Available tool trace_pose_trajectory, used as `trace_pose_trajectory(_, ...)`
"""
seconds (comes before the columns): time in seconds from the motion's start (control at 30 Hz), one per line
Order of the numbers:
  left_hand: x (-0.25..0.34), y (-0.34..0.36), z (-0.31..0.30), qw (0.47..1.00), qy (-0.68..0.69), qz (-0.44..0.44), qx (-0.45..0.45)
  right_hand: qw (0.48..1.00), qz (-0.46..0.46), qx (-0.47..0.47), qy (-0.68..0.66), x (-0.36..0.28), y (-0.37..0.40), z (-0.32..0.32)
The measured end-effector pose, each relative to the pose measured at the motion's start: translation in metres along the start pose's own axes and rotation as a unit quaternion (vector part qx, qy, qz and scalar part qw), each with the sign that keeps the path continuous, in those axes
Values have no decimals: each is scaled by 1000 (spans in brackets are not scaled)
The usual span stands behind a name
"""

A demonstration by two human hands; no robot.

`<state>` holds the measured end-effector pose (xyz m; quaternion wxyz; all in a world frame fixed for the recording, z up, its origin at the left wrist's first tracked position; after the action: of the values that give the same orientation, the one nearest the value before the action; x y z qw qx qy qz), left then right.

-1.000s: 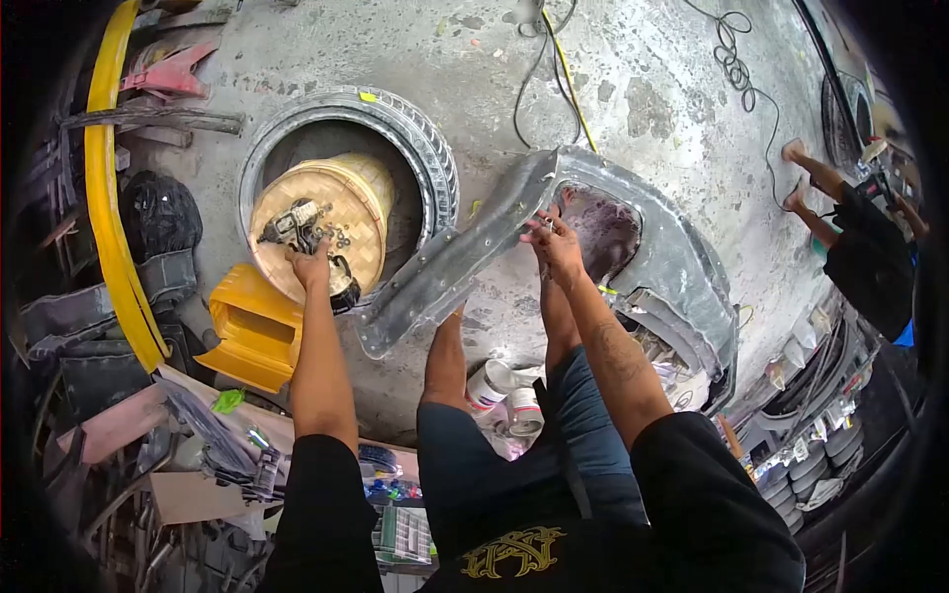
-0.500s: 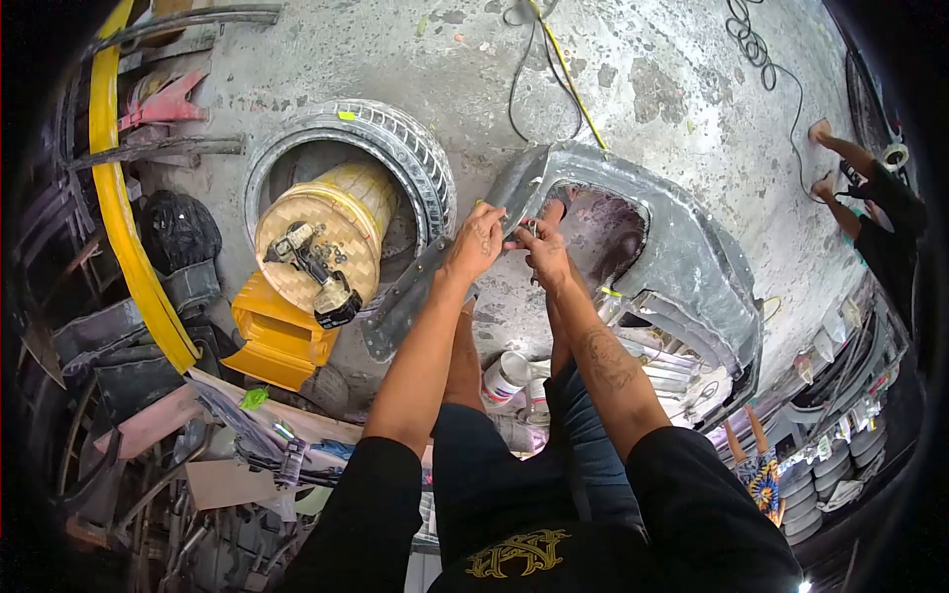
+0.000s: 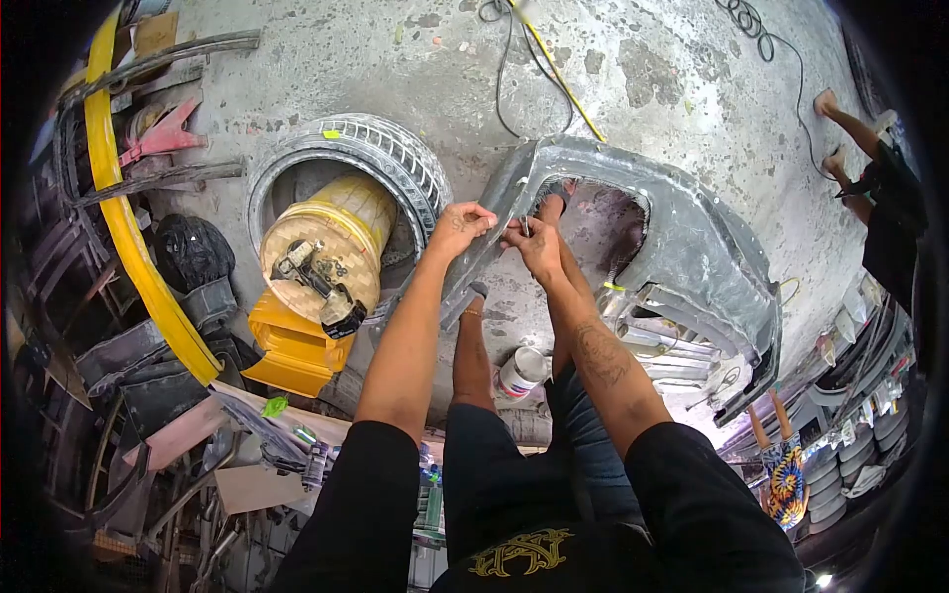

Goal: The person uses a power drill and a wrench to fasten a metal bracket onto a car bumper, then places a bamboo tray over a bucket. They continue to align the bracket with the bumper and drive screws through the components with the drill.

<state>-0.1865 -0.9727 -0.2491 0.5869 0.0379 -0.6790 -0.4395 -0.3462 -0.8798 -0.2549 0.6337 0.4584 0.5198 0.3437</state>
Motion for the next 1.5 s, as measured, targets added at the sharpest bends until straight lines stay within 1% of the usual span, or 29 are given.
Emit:
trace_pose_trajectory(0.13, 0, 1, 3, 1000, 2, -9, 19, 999, -14, 21, 23, -15, 12, 1)
trace_pose_trajectory(0.17, -2, -1, 3, 999, -15, -27, 16, 999, -14, 21, 24, -18, 15, 2)
trace_pose_trajectory(0.2, -3, -1, 3, 998, -32, -44, 14, 998, -28, 36, 52, -18, 15, 3)
trace_pose_trajectory(0.23, -3, -2, 3, 998, -32, -44, 15, 995, -43, 51, 79, -18, 14, 4)
trace_pose_trajectory(0.27, -3, -3, 4, 997, -59, -37, 17, 995, -43, 50, 80, -17, 14, 5)
trace_pose_trajectory(0.33, 1, -3, 5, 996, -86, -31, 21, 988, -59, 104, 100, -25, 23, 6)
trace_pose_trajectory(0.37, 4, -3, 6, 999, -47, 2, 22, 988, -58, 104, 100, -29, 26, 6)
trace_pose_trajectory(0.4, 5, -3, 7, 999, -8, 36, 23, 981, -70, 119, 136, -32, 28, 5)
trace_pose_trajectory(0.43, 5, -2, 6, 999, -7, 35, 24, 973, -81, 135, 171, -34, 29, 5)
trace_pose_trajectory(0.53, 4, -3, 1, 1000, 9, 16, -1, 971, -100, 130, 176, -35, 27, 6)
trace_pose_trajectory(0.6, 1, -5, 2, 995, -93, -20, -4, 968, -103, 136, 186, -34, 25, 7)
trace_pose_trajectory(0.63, 0, -5, 3, 995, -93, -19, -4, 964, -106, 145, 195, -35, 25, 6)
trace_pose_trajectory(0.67, 2, -6, 4, 993, -117, 17, 9, 964, -107, 146, 196, -35, 24, 5)
trace_pose_trajectory(0.7, 3, -7, 5, 988, -142, 54, 22, 958, -138, 146, 203, -35, 23, 6)
trace_pose_trajectory(0.73, 1, -6, 6, 988, -142, 54, 22, 952, -168, 147, 209, -34, 22, 6)
trace_pose_trajectory(0.8, 0, -5, 8, 995, -57, 71, 28, 946, -170, 156, 227, -33, 21, 6)
trace_pose_trajectory(0.83, 0, -5, 8, 995, -57, 71, 28, 940, -171, 164, 245, -35, 23, 6)
trace_pose_trajectory(0.9, 2, -5, 8, 997, -57, 44, 22, 947, -161, 163, 227, -36, 26, 8)
trace_pose_trajectory(0.93, 5, -6, 8, 997, -57, 44, 23, 953, -150, 162, 208, -37, 28, 8)
trace_pose_trajectory(1.0, 6, -7, 9, 996, -81, -22, 30, 953, -138, 174, 206, -36, 32, 11)
trace_pose_trajectory(1.03, 7, -7, 8, 996, -81, -21, 30, 953, -126, 186, 203, -35, 32, 10)
trace_pose_trajectory(1.1, 4, -7, 6, 996, -69, -50, 27, 955, -113, 184, 204, -31, 33, 10)
trace_pose_trajectory(1.13, 1, -7, 3, 996, -68, -49, 27, 956, -99, 182, 206, -29, 32, 9)
trace_pose_trajectory(1.2, -2, -5, 1, 1000, 0, -29, -10, 958, -106, 175, 202, -26, 31, 7)
trace_pose_trajectory(1.27, -3, -4, 0, 999, -15, -36, -12, 960, -114, 166, 196, -25, 32, 10)
trace_pose_trajectory(1.33, 1, -4, 1, 999, -29, -42, -14, 964, -110, 180, 163, -26, 34, 9)
trace_pose_trajectory(1.4, 4, -1, 1, 999, -33, 7, 9, 961, -128, 178, 169, -29, 35, 9)
trace_pose_trajectory(1.47, 1, -1, 0, 1000, -20, 10, 8, 958, -147, 176, 173, -31, 35, 10)
trace_pose_trajectory(1.5, 0, -1, 2, 1000, -5, 14, 5, 965, -129, 162, 162, -31, 33, 10)
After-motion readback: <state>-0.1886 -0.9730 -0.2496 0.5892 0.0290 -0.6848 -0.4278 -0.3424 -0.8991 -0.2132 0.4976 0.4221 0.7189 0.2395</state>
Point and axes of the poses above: each hand's wrist, its own y-axis away from the middle knuckle, its own z-axis out of the palm, x = y × z, the point moved 3 cm from there along -y, towards the middle knuckle, and after that the axes turned 14 degrees about z, right-handed, at the moved point
